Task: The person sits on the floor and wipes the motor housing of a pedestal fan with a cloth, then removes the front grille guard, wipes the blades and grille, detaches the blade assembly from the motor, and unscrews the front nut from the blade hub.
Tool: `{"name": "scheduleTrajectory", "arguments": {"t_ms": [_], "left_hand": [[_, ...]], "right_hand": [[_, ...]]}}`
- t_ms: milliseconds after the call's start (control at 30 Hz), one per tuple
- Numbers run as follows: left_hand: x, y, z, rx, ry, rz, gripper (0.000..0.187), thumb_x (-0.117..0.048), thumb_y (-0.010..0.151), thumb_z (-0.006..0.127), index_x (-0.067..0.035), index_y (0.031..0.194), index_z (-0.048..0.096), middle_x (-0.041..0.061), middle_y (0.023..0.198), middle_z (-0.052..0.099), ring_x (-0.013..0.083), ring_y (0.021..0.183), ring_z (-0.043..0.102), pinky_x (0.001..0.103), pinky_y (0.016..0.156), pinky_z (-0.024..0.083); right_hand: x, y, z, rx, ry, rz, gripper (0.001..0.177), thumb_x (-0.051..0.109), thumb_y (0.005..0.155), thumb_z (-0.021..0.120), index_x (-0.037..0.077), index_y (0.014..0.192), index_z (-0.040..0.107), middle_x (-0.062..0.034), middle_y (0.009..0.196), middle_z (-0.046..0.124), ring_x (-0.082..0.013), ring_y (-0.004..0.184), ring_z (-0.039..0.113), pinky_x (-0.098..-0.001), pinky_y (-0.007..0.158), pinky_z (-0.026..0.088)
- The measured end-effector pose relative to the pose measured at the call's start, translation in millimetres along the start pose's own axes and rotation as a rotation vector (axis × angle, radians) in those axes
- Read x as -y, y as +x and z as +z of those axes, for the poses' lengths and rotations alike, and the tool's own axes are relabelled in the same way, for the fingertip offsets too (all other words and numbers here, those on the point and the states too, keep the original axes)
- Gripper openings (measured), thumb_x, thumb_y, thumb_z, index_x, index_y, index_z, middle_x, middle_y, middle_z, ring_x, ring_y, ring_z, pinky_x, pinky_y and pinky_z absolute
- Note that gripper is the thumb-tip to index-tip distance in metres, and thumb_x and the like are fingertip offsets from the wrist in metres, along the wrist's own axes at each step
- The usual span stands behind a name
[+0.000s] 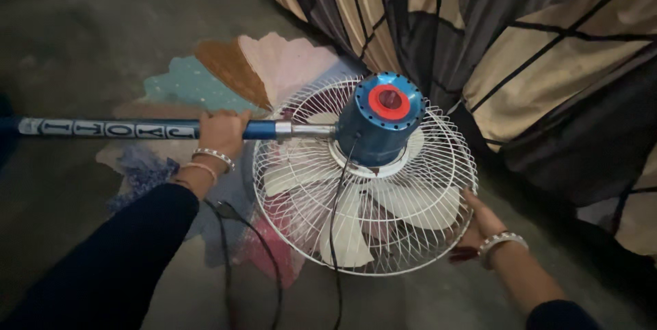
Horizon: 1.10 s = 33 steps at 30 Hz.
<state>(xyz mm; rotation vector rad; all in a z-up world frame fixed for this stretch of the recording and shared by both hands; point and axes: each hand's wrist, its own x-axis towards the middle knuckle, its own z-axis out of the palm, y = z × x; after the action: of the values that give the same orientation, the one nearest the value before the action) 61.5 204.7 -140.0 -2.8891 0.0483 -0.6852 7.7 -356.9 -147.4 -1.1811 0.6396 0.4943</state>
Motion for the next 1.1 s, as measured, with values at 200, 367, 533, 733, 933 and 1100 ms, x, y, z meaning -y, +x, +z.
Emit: {"name": "scheduleTrajectory", "arguments": {"t_ms": [200, 367, 533, 733, 933, 1100], "left_hand": [[5.4, 18.2, -8.0, 0.087, -0.106, 0.002, 0.020, -0.016, 0.083, 0.065, -0.022, 0.101, 0.068, 0.007, 0.091, 0.073, 0.0303, 0.092, 0.071, 0.054, 0.082, 0.047], [15.0, 28.3, -25.7, 0.183, -0.123, -0.004, 0.037, -0.015, 0.081, 0.066, -0.029, 0.115, 0.068, 0.008, 0.095, 0.075, 0.0301, 0.094, 0.072, 0.053, 0.086, 0.049], [24.8, 39.0, -42.5, 0.277, -0.146, 0.023, 0.039, -0.028, 0.087, 0.068, -0.032, 0.126, 0.066, 0.008, 0.103, 0.076, 0.0317, 0.099, 0.073, 0.048, 0.085, 0.056], [28.6, 48.8, -68.4, 0.388, -0.176, 0.049, 0.045, -0.053, 0.074, 0.080, -0.027, 0.111, 0.075, 0.009, 0.108, 0.076, 0.0332, 0.104, 0.071, 0.046, 0.091, 0.056], [30.6, 39.6, -95.4, 0.523, -0.248, -0.011, 0.044, -0.055, 0.076, 0.080, -0.026, 0.108, 0.077, 0.011, 0.109, 0.076, 0.0337, 0.106, 0.071, 0.045, 0.093, 0.056], [36.5, 36.3, -106.5, 0.507, -0.326, 0.066, 0.043, -0.026, 0.069, 0.081, -0.024, 0.111, 0.075, 0.011, 0.105, 0.077, 0.0335, 0.102, 0.073, 0.044, 0.090, 0.058]], "right_hand": [[33.5, -27.7, -1.2, -0.033, -0.008, 0.100, 0.054, 0.053, 0.093, 0.049, 0.012, 0.126, 0.062, -0.0110, 0.120, 0.070, -0.0331, 0.106, 0.065, -0.0518, 0.091, 0.050], [58.2, -37.4, 1.5, -0.016, 0.004, 0.125, 0.046, 0.052, 0.096, 0.058, 0.012, 0.118, 0.059, -0.0063, 0.108, 0.062, -0.0285, 0.094, 0.057, -0.0466, 0.085, 0.048], [89.0, -60.8, -0.2, 0.032, 0.003, 0.132, 0.039, 0.039, 0.098, 0.058, 0.007, 0.120, 0.060, -0.0070, 0.113, 0.065, -0.0259, 0.100, 0.062, -0.0452, 0.092, 0.049], [113.3, -107.4, 11.3, 0.133, 0.106, 0.063, 0.033, 0.026, 0.098, 0.053, 0.003, 0.121, 0.059, -0.0114, 0.118, 0.068, -0.0295, 0.112, 0.065, -0.0483, 0.101, 0.050], [127.1, -116.9, 3.8, 0.194, 0.119, -0.035, 0.038, 0.020, 0.099, 0.049, -0.004, 0.127, 0.056, -0.0176, 0.124, 0.067, -0.0339, 0.115, 0.064, -0.0468, 0.102, 0.051], [147.8, -110.8, -4.4, 0.291, 0.203, -0.082, 0.040, 0.011, 0.099, 0.043, -0.011, 0.132, 0.051, -0.0247, 0.130, 0.065, -0.0333, 0.118, 0.065, -0.0446, 0.105, 0.052]]}}
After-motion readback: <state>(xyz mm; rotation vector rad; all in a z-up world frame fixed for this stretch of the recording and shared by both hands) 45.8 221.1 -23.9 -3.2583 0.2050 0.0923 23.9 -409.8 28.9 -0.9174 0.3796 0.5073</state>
